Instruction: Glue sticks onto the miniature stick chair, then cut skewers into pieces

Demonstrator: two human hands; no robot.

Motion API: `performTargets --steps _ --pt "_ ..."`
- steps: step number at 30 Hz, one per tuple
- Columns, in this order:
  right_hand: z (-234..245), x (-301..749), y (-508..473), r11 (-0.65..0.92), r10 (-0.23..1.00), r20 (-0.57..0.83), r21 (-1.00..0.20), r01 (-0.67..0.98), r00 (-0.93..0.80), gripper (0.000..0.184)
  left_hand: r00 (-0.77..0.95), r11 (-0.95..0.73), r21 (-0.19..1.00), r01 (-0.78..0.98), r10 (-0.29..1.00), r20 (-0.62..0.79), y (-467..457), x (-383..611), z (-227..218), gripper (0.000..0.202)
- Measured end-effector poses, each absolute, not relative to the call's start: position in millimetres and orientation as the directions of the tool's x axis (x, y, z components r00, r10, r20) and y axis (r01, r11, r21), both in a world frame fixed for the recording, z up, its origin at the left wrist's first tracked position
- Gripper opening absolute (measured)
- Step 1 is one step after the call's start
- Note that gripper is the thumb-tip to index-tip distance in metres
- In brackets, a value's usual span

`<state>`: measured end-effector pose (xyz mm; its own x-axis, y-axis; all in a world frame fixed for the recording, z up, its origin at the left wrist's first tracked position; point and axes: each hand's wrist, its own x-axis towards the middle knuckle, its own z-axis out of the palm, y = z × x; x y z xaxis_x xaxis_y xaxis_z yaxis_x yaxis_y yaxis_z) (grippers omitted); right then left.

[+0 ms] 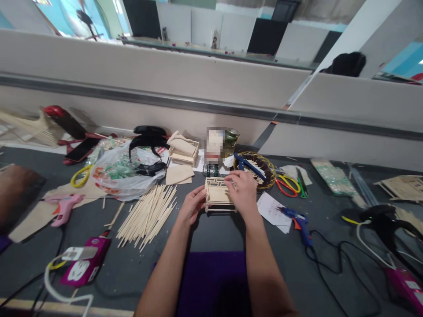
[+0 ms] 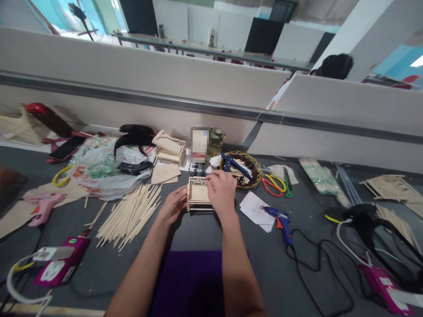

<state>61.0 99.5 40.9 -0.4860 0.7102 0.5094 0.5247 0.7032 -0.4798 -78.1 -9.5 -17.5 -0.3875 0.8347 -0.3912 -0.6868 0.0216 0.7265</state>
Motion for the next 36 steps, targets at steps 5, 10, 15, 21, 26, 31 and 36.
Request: performTargets --steps 5,10,15,21,26,31,36 --pt "45.9 35.3 139.3 0.724 0.637 0.303 -0.549 0.417 -0.708 0.019 -0.345 0.052 0.752 -0.658 0.866 -0.362 -10.8 -78.4 -13.9 0.056" --pt "50.4 12.6 165.3 0.507 0.546 -0.04 -0.78 0.368 -0.837 0.042 -0.3 0.072 0.765 -0.641 0.893 -0.335 -11.6 -78.1 -12.6 0.056" --pt "50.5 3.4 160.6 0.367 0.536 -0.233 -0.801 0.473 -0.811 0.062 -0.278 0.074 0.769 -0.635 0.907 -0.317 -11.7 -78.8 -12.9 0.057" --pt "51.8 -5.6 156.4 0.437 0.562 -0.287 -0.693 0.573 -0.776 0.069 -0.267 0.073 0.773 -0.63 0.914 -0.304 -11.4 -78.9 -13.7 0.056" --pt "59.5 -8.2 151.6 0.507 0.576 -0.3 -0.599 0.62 -0.761 0.064 -0.275 0.078 0.765 -0.639 0.906 -0.322 -11.1 -78.2 -12.9 0.058" --pt "71.5 1.5 148.8 0.575 0.687 -0.108 -0.523 0.629 -0.719 0.043 -0.288 0.072 0.757 -0.65 0.898 -0.333 -11.3 -79.5 -10.2 0.062" --pt "81.4 25.3 136.7 0.532 0.805 0.213 -0.672 0.515 -0.554 0.014 -0.365 0.016 0.744 -0.668 0.864 -0.346 -11.4 -82.4 -14.8 0.069"
